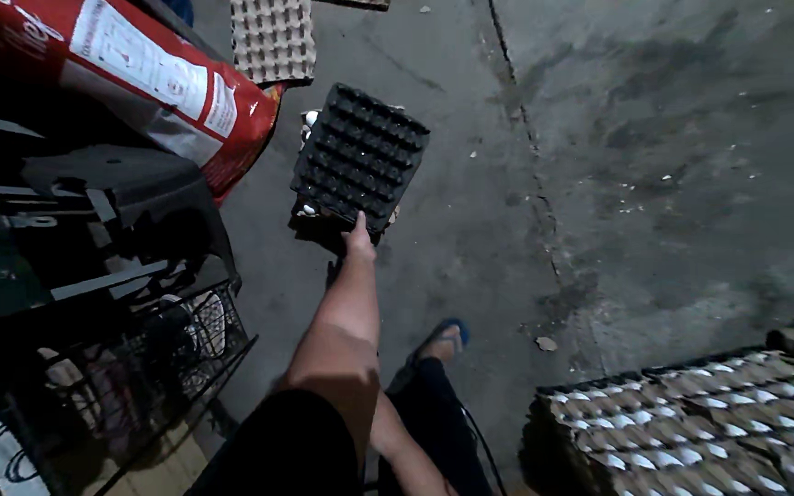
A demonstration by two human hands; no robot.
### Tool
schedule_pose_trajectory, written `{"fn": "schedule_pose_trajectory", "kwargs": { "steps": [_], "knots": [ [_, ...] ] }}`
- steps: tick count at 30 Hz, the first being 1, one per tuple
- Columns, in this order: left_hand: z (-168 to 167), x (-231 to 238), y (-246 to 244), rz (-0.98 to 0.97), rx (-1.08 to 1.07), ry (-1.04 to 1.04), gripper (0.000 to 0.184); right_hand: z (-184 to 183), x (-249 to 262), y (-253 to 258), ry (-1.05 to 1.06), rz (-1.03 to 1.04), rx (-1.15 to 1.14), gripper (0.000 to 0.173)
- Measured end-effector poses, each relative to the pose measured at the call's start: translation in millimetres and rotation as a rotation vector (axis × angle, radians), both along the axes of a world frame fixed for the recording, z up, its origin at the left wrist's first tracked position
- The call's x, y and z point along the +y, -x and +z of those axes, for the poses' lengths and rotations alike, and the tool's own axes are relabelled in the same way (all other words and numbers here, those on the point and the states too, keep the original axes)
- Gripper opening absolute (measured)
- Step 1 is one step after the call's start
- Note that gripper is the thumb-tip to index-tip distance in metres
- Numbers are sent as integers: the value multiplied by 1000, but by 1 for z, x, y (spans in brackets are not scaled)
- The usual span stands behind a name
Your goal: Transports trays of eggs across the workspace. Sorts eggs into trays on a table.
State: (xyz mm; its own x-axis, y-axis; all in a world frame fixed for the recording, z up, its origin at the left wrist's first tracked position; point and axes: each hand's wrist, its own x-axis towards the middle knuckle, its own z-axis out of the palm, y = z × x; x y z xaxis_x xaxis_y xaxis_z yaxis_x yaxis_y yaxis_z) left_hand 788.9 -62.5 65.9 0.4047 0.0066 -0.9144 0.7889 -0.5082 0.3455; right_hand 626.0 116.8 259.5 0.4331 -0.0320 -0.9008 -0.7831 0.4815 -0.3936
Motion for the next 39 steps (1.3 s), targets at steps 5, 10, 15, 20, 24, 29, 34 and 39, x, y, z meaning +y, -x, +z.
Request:
{"fn": "schedule_pose_trajectory", "kwargs": {
  "steps": [5, 10, 15, 20, 24, 29, 34, 39],
  "knots": [
    [22, -39, 4, 213, -4, 150, 62, -4, -42, -7, 92, -51, -4, 44],
    [46, -46, 46, -50, -49, 273, 48, -34, -101, 6, 84, -45, 84, 47],
    [22, -59, 90, -327, 124, 220, 49, -49, -157, 23, 26, 71, 120, 43],
    [-27, -60, 103, -693, 174, -19, 61, -72, -179, 20, -41, -17, 334, 48],
    [-19, -55, 62, -1060, -70, -271, 45, -109, -189, -6, 4, -326, 422, 44],
    [-24, -39, -54, -1036, -625, -144, 47, -172, -253, -63, 222, -422, 381, 53],
    [-77, -51, -200, -890, -541, -266, 66, -262, -296, -133, 403, -751, 289, 71],
    [-83, -70, -238, -778, -113, -125, 93, -292, -305, -177, 468, -682, 389, 73]
  ]
}}
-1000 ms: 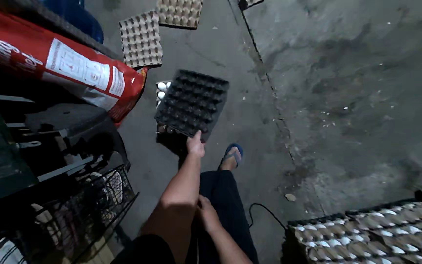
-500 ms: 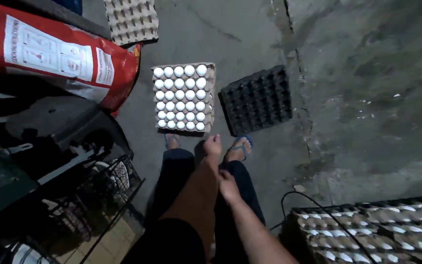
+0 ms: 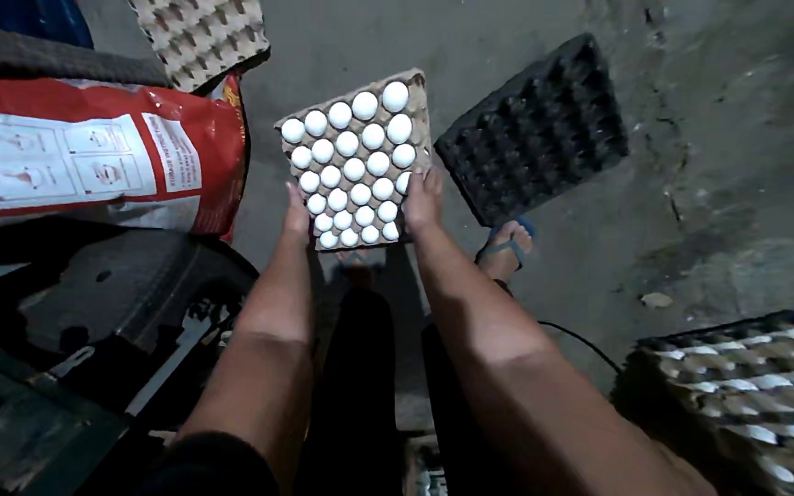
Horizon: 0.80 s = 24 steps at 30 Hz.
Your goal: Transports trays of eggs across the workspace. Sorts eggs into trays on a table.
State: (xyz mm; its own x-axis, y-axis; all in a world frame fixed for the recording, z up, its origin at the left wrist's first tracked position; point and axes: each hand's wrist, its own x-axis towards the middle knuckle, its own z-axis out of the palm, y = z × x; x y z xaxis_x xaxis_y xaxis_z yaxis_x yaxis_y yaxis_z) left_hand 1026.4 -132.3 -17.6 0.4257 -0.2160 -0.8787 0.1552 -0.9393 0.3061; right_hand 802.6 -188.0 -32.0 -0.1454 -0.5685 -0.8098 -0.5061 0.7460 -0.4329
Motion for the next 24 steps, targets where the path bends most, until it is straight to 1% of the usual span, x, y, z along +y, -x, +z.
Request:
{"fn": "schedule_pose_trajectory", "kwargs": {
  "steps": [1, 3, 6, 8, 10, 12, 14, 16, 18, 19, 20, 21, 22, 23, 24],
  "knots": [
    [1, -2, 2, 27, 0, -36, 95, 7, -1, 0, -26, 46, 45, 73],
    [0, -3, 8, 108, 16, -34, 90, 20, -6, 4, -77, 93, 77, 72],
    [13, -5, 19, 286, 44, 30, 79, 32, -21, 19, -155, 90, 23, 65],
    [23, -3, 19, 375, 79, 73, 76, 36, -32, 28, -213, 76, -43, 65],
    [36, -3, 24, 406, 70, 100, 73, 39, -38, 33, -223, 21, -91, 66],
    [57, -4, 40, 388, 35, 138, 68, 48, -37, 41, -202, -37, -92, 65],
    [74, -6, 60, 324, 9, 215, 66, 59, -25, 63, -153, -105, -99, 61],
    [86, -17, 87, 245, -22, 269, 65, 66, -6, 94, -85, -233, -107, 55],
    [92, -36, 121, 158, -39, 262, 62, 71, 11, 128, -40, -390, -79, 52],
    [92, -46, 140, 79, -31, 253, 60, 72, 18, 148, -36, -415, -41, 52],
    [88, -58, 158, -22, -19, 244, 57, 68, 26, 170, -56, -379, 0, 54],
    [81, -70, 178, -137, -14, 241, 54, 59, 32, 191, -69, -387, 30, 54],
    [71, -85, 197, -246, -16, 242, 51, 40, 38, 209, -78, -539, 52, 56],
    [56, -100, 216, -343, -10, 237, 49, 23, 41, 225, -81, -708, 24, 60],
    [40, -115, 233, -431, 10, 221, 52, 11, 41, 239, -70, -849, -41, 63]
  ]
}}
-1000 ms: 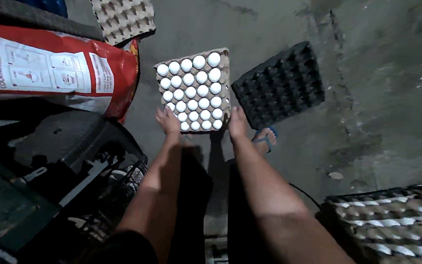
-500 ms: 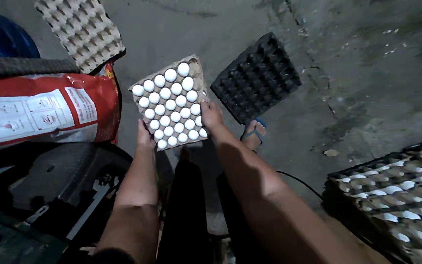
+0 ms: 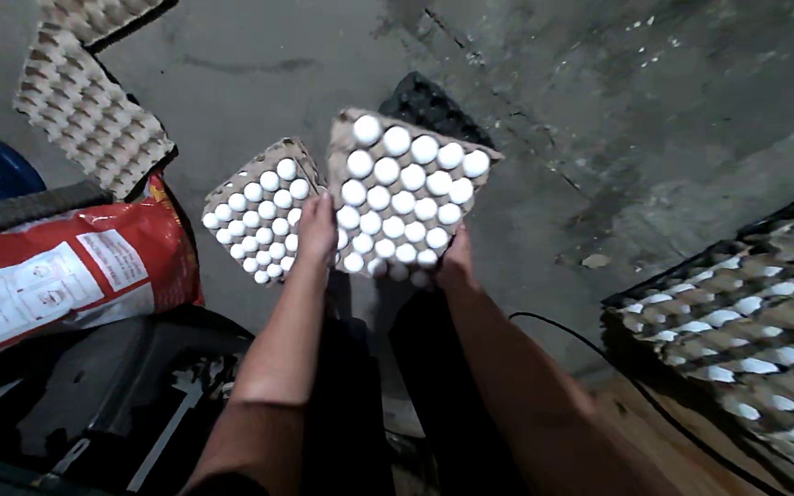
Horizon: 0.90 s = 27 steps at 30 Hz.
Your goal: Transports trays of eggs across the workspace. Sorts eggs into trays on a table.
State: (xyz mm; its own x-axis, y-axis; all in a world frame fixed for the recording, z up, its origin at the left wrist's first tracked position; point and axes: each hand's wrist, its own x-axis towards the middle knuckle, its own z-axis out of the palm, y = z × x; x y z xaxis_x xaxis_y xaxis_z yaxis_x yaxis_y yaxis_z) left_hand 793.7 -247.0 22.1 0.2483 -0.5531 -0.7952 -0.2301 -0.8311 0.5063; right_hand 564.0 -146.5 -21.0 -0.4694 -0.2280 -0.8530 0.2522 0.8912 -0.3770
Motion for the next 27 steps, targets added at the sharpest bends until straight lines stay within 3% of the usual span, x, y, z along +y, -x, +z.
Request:
{"fn": "schedule_pose_trajectory", "kwargs": {
  "steps": [2, 5, 11, 14, 17, 20, 22, 25, 27],
  "knots": [
    [-39, -27, 27, -149, 7, -39, 60, -19, -4, 26, 29, -122, -113, 69],
    [-82, -62, 55, -268, -27, -84, 67, -52, -11, 52, -21, -64, -152, 70],
    [-124, -101, 70, -436, -74, -49, 63, -90, -35, 53, -147, -159, -179, 67],
    [-141, -108, 68, -575, -173, 38, 67, -97, -36, 47, -242, 54, -145, 68],
    [-122, -100, 87, -751, -379, 252, 62, -92, -32, 51, -278, 269, -143, 67],
    [-113, -75, 120, -1186, -318, 462, 37, -91, -28, 52, -351, 439, -163, 66],
    [-120, -57, 150, -1473, -225, 472, 31, -88, -29, 57, -432, 823, -128, 48],
    [-130, -38, 179, -1504, -241, 388, 39, -88, -21, 51, -427, 1141, 6, 48],
    [-128, -38, 189, -1437, -269, 308, 38, -72, -20, 45, -342, 1119, -8, 40]
  ]
}}
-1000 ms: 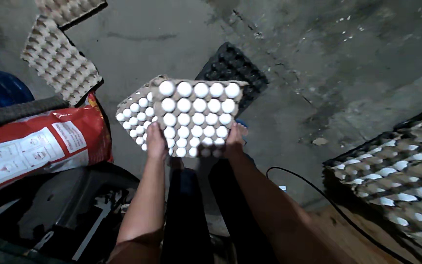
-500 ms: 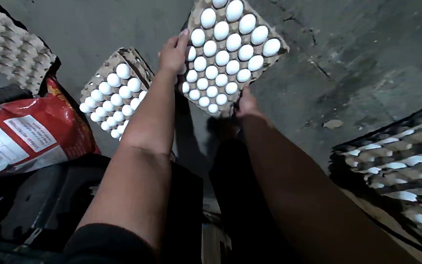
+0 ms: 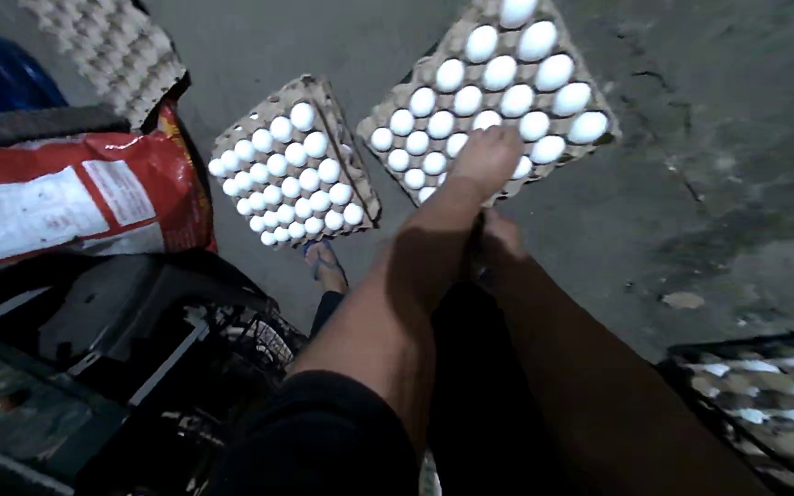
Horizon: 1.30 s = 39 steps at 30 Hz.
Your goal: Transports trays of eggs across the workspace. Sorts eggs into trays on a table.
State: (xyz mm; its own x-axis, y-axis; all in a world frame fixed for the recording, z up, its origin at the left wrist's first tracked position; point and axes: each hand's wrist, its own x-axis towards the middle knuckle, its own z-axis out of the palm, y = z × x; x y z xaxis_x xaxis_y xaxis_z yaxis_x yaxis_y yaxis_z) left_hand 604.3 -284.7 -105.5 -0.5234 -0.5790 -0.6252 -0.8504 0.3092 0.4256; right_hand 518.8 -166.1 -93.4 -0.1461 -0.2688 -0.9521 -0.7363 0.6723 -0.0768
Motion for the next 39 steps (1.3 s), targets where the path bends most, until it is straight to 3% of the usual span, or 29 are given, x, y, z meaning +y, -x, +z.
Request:
{"fn": "schedule_pose_trajectory", "kwargs": {
  "steps": [3, 7, 10, 12, 14, 17, 20, 22, 24, 26, 28, 31, 34, 36, 39],
  "knots": [
    [13, -6, 8, 81, -47, -77, 32, 18, 6, -12, -47, -353, 32, 50],
    [12, -14, 10, 97, -56, -105, 30, 63, -6, -33, -118, -511, -36, 41],
    [19, -18, -5, 179, 19, -185, 41, 68, 11, -47, -125, -516, -83, 32],
    [28, -9, -29, 440, 240, -231, 51, 48, 40, -40, -169, -438, -165, 32],
    [43, 8, -62, 812, 596, -303, 41, 18, 86, -35, 13, -295, -200, 33],
    [68, 35, -133, 1236, 985, -496, 44, 22, 86, -43, -73, -169, -139, 37],
    [80, 53, -212, 1537, 1247, -466, 37, 33, 79, -54, -145, -159, -78, 37],
    [86, 52, -257, 1583, 974, -193, 20, 39, 75, -60, -157, -130, -56, 37],
    [87, 43, -290, 1378, 329, 28, 24, 44, 74, -66, -169, -89, -45, 38],
    [88, 30, -301, 1012, -182, -11, 39, 46, 73, -74, -152, -67, -43, 37],
    [83, 21, -297, 822, -386, -58, 48, 53, 71, -84, -127, -65, -47, 36],
    [80, 9, -289, 693, -477, -46, 42, 65, 70, -94, -125, -78, -65, 36],
    [94, 10, -291, 744, -418, -52, 45, 84, 68, -103, -132, -40, -105, 35],
    [127, 30, -294, 870, -332, -70, 54, 112, 66, -108, -151, 14, -130, 36],
    [223, 93, -294, 1034, -198, -178, 66, 180, 49, -119, -146, 206, -136, 37]
  ]
}}
